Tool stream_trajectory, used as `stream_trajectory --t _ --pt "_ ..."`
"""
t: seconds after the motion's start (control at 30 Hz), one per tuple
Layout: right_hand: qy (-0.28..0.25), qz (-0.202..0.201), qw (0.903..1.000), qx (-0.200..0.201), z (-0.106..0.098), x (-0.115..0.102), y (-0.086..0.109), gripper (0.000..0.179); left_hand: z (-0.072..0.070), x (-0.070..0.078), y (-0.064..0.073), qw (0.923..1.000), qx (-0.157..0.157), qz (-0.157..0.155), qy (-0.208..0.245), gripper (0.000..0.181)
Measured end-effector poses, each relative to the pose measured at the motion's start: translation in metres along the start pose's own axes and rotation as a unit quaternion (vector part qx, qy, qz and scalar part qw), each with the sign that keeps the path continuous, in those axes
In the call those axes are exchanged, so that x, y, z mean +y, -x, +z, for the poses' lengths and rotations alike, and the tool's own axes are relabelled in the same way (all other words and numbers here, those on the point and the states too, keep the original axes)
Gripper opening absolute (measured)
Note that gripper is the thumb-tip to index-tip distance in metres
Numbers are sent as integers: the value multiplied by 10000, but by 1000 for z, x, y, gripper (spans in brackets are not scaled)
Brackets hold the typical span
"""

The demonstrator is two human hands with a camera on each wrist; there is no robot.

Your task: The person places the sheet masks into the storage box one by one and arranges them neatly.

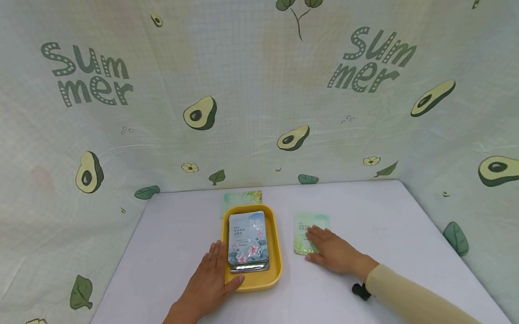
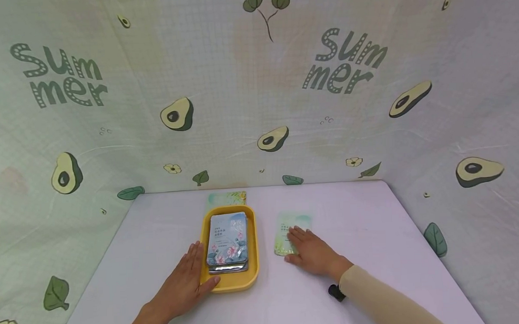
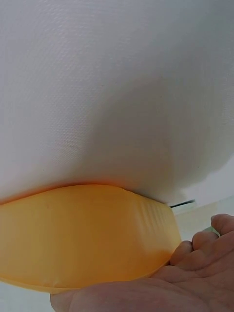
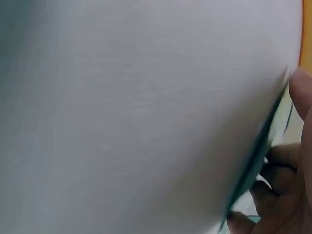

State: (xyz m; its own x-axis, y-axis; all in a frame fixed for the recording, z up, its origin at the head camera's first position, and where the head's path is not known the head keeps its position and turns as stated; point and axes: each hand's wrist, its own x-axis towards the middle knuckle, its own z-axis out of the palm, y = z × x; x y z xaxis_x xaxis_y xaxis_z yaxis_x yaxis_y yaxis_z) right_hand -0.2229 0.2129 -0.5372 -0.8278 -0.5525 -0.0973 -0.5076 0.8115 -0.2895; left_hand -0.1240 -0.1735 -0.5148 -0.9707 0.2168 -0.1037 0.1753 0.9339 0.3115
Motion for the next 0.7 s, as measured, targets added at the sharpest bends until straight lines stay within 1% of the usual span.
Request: stream_trajectory --t 0.1,0.17,0.2,0.3,0.4,0.47,0.53,0.6,0.7 --pt "-11 -77 9999 -97 -8 -3 -4 74 0 0 0 10000 -8 -20 40 104" --pt "28 14 10000 7 -14 -2 -7 72 0 0 0 10000 -23 -35 65 104" --pt "97 53 9999 122 -16 0 -10 72 0 0 0 10000 -31 -41 72 104" --pt "359 321 9979 429 -22 7 -18 80 0 0 0 10000 -44 -63 59 105" --pt "596 555 9949 587 -27 16 -28 96 0 0 0 10000 -47 -86 1 105" --pt "713 744 9934 509 -28 21 -34 106 0 0 0 10000 -37 -86 4 105" --pt "764 885 9924 372 -30 25 -39 113 -1 1 1 9999 -52 -88 25 105" --pt "794 951 9920 238 -31 28 -43 114 -1 2 1 9999 -53 -75 87 105" --pt "752 945 9926 104 -31 31 -46 112 -2 2 2 9999 -72 -89 71 105"
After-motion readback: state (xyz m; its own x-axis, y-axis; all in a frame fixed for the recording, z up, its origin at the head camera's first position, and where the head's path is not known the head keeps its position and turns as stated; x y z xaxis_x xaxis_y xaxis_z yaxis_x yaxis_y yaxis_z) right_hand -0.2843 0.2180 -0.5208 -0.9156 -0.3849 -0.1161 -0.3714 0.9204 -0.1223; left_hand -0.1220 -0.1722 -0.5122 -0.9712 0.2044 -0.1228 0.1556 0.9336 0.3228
